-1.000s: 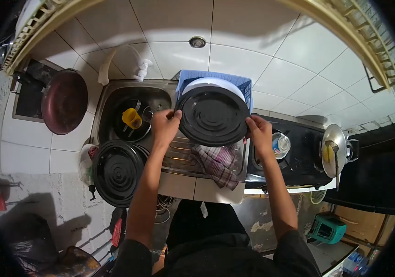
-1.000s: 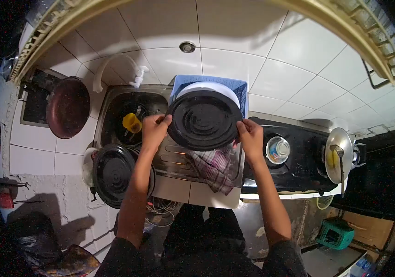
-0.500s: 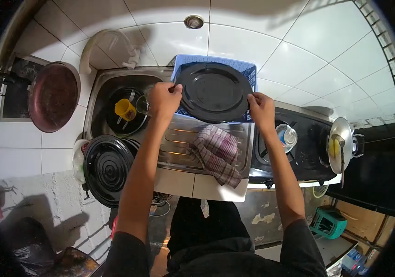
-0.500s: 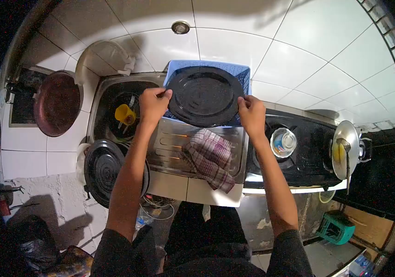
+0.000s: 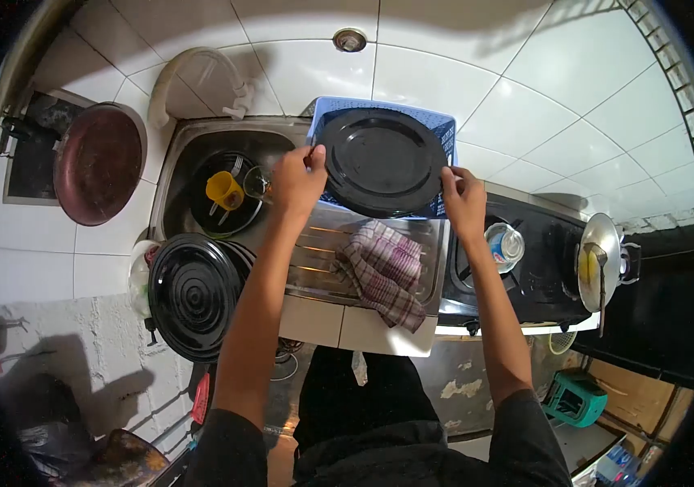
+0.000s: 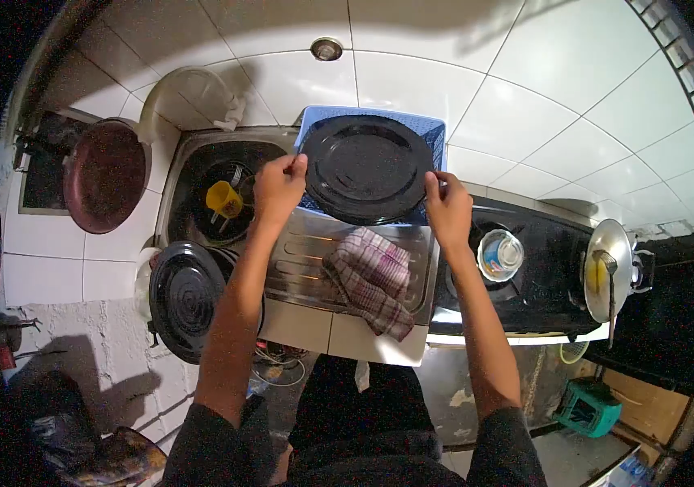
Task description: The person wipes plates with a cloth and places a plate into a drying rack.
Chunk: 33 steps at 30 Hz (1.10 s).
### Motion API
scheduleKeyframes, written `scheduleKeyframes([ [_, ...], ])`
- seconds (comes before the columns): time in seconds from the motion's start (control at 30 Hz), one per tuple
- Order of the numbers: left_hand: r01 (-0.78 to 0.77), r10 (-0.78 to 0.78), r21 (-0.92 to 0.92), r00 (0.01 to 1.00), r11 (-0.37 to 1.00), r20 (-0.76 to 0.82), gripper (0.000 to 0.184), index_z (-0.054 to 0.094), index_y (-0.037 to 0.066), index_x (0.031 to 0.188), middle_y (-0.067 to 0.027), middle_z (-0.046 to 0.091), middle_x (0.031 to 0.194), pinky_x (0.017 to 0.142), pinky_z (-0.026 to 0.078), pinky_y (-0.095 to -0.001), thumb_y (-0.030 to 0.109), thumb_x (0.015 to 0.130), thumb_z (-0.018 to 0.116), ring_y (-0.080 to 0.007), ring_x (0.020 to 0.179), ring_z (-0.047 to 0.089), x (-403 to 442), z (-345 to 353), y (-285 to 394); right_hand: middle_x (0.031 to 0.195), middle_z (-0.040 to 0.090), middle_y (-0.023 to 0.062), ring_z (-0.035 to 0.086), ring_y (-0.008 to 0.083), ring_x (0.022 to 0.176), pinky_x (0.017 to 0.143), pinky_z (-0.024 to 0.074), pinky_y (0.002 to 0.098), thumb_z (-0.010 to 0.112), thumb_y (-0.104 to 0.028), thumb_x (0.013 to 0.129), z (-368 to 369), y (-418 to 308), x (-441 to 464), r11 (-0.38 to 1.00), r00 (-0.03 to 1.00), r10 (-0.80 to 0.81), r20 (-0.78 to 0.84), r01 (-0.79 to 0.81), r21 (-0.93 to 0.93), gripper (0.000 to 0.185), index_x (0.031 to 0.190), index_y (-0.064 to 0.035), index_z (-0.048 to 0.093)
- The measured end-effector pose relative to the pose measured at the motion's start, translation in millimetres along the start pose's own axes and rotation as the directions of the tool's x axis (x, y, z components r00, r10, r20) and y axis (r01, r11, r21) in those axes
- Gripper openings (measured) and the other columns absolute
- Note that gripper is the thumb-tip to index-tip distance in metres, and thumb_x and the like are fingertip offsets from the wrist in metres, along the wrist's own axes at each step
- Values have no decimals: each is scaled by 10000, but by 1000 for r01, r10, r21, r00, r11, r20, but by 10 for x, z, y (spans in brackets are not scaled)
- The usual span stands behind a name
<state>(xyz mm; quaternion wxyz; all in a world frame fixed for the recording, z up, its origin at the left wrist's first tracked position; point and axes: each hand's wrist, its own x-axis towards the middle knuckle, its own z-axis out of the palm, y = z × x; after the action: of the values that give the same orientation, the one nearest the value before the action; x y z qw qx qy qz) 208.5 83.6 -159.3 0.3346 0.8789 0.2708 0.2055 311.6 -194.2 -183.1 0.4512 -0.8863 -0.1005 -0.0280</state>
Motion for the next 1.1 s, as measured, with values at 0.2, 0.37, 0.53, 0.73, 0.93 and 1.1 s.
scheduleKeyframes([
  [0.2,37,-30,-342,999,939,26,241,708,-30,1072,-115,718,798,644,476,-272,189,995,646,-100,691,625,-880,-649,256,705,573,0,493,66,660,581,410,281,627,-206,1022,-227,65,-664,956,999,-4,52,-11,294,261,1129,32,646],
  [0.37,177,-198,-456,980,872,2,237,712,-19,1123,-112,740,922,689,525,-251,177,1007,647,-130,784,689,-1817,-1320,363,728,609,15,552,85,679,619,455,265,634,-129,1005,-340,158,-1371,960,981,5,194,-59,273,175,1085,23,670],
  [0.53,266,-278,-88,864,960,-420,225,708,-16,1117,-117,729,903,661,541,-294,148,964,687,-180,757,699,-2337,-1895,-193,756,671,40,595,94,687,624,479,286,640,-86,979,-89,-329,-1772,962,907,-49,418,-69,263,124,1046,-1,700],
  [0.73,543,-324,156,680,825,-658,370,657,-32,1184,-138,668,962,755,525,-413,156,879,748,-290,828,655,-2657,-2331,-874,782,707,122,637,123,680,618,501,313,727,-142,930,739,-1312,-1925,863,803,-376,463,122,490,207,1052,25,710],
  [0.93,599,-456,49,657,799,-600,488,639,-15,1214,-162,639,1027,794,510,-423,175,806,827,-323,878,638,-2753,-2405,-1141,746,706,124,689,157,683,649,531,313,786,-166,878,1208,-2073,-2039,911,763,-288,579,32,411,286,1005,68,682],
  [1.1,586,-567,-141,651,798,-505,432,666,-57,1140,-191,714,1019,768,556,-408,188,821,822,-308,840,713,-2796,-2478,-1292,748,714,129,698,181,680,655,535,317,817,-122,818,1446,-2030,-2065,916,824,-271,498,63,395,267,972,52,686],
])
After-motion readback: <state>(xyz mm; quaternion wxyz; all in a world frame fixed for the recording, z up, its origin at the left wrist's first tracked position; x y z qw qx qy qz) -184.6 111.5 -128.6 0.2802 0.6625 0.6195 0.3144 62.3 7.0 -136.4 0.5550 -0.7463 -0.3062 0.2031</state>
